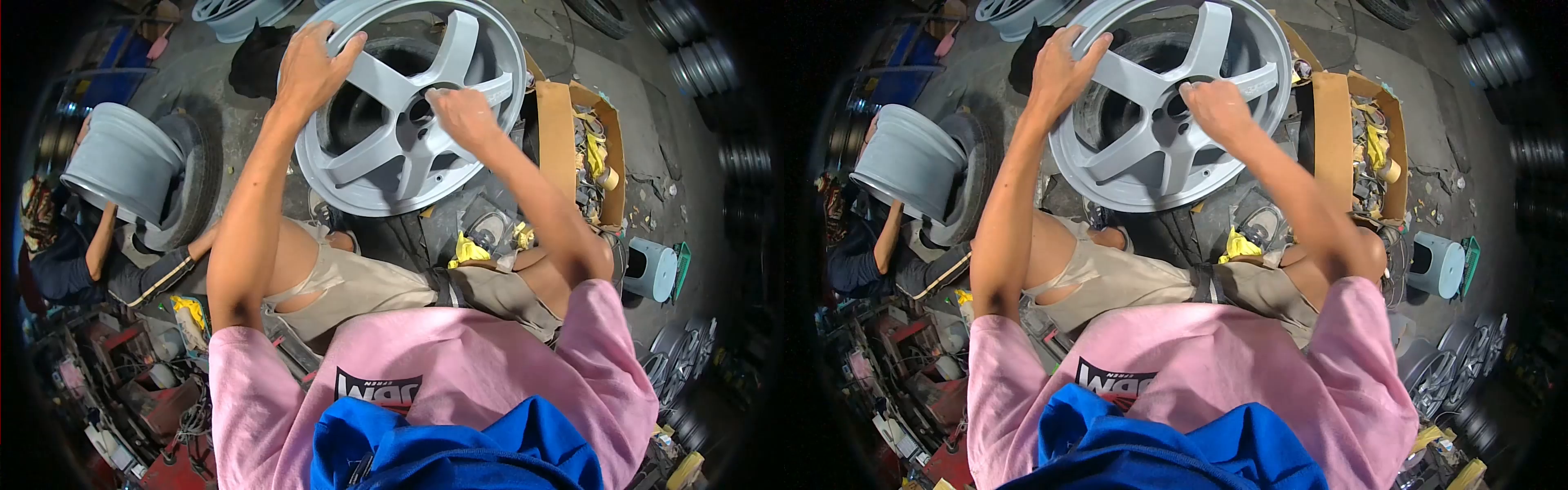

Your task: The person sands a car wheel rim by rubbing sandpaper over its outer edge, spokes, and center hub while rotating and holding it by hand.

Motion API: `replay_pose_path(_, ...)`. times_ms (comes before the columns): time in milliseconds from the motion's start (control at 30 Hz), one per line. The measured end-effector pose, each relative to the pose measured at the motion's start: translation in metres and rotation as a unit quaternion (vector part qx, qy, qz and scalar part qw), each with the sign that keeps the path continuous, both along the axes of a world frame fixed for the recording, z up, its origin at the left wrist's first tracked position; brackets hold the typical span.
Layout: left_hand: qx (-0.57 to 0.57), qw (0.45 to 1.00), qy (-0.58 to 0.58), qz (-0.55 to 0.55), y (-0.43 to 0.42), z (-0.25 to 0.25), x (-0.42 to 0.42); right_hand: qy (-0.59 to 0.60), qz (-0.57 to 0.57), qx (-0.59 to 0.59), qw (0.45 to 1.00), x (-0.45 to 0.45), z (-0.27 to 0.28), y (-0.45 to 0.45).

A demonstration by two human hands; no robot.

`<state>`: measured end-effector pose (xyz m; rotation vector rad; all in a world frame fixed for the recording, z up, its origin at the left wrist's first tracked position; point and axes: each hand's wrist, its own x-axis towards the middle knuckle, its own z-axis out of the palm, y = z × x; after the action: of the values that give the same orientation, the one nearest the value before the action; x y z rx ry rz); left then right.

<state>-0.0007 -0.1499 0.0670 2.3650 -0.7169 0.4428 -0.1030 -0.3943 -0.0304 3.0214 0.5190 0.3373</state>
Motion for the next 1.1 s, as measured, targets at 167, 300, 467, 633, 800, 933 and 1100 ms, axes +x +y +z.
replay_pose_path(167,-0.001,1.000,0.012,-0.006,0.004,0.005,0.005,0.313,-0.081,0.664,0.674,-0.009,0.008,-0.013)
replay_pose_path(300,0.016,0.999,-0.034,0.014,0.005,0.000,0.016,0.344,-0.114,0.579,0.730,-0.053,-0.021,-0.004)
replay_pose_path(467,0.017,0.999,-0.050,0.006,0.003,-0.001,0.014,0.010,0.016,0.359,0.933,-0.058,-0.034,0.022)
replay_pose_path(633,0.018,1.000,-0.009,0.010,0.001,0.004,0.002,0.036,0.028,0.159,0.986,-0.020,-0.019,0.045)
replay_pose_path(800,-0.012,1.000,0.014,0.002,0.001,0.008,-0.005,0.064,0.054,0.084,0.993,-0.032,0.010,0.041)
replay_pose_path(933,-0.021,0.999,0.013,-0.025,0.005,0.006,-0.005,0.065,0.085,0.048,0.993,-0.040,0.005,0.029)
replay_pose_path(1100,-0.005,0.998,-0.062,-0.016,0.006,-0.009,0.003,0.018,0.057,0.076,0.995,-0.026,-0.018,0.043)
